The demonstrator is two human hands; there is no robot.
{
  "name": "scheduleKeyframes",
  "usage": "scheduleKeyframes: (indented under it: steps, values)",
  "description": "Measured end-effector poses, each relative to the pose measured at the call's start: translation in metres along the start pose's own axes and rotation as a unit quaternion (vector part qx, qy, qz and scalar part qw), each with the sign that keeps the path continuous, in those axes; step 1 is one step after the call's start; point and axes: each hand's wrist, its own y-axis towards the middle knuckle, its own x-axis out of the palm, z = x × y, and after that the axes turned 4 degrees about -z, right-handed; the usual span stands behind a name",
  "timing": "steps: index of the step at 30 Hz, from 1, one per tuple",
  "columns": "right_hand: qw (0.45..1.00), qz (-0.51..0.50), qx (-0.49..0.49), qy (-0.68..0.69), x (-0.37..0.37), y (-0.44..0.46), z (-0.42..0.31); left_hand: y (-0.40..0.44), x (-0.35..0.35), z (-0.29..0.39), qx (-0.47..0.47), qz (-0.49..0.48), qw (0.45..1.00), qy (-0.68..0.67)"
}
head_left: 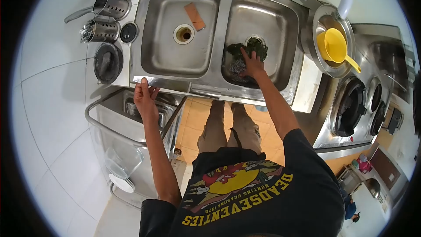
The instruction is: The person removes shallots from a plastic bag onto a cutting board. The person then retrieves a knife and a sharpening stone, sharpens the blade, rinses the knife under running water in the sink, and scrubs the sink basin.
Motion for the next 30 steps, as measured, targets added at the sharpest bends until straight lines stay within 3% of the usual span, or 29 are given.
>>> scheduleKeyframes:
  steps: [9, 12, 15, 18, 21, 24, 30]
  values:
    - [0.995, 0.075, -0.003, 0.072, 0.029, 0.017, 0.01, -0.001, 0.006, 0.003, 0.008, 0.005, 1.0, 0.007]
    - [0.994, 0.063, -0.012, 0.087, 0.026, 0.014, 0.017, -0.001, 0.009, 0.008, 0.009, -0.002, 1.0, 0.007]
    - [0.998, 0.061, -0.012, 0.001, 0.002, 0.001, 0.008, -0.001, 0.007, 0.005, 0.013, -0.009, 1.0, 0.0]
    - [0.999, 0.013, -0.012, 0.041, -0.001, 0.004, 0.008, 0.001, 0.0, -0.001, 0.011, -0.022, 1.0, 0.008]
    - [0.998, 0.056, -0.004, 0.04, 0.019, 0.006, 0.003, -0.001, -0.005, -0.006, 0.02, -0.038, 0.999, 0.005]
    - [0.997, 0.025, 0.023, 0.062, 0.032, 0.009, 0.0, -0.004, -0.002, -0.003, 0.023, -0.022, 0.999, -0.012]
    - [0.984, 0.124, -0.017, 0.128, -0.019, -0.022, 0.012, -0.005, -0.006, 0.004, 0.035, -0.014, 0.999, -0.027]
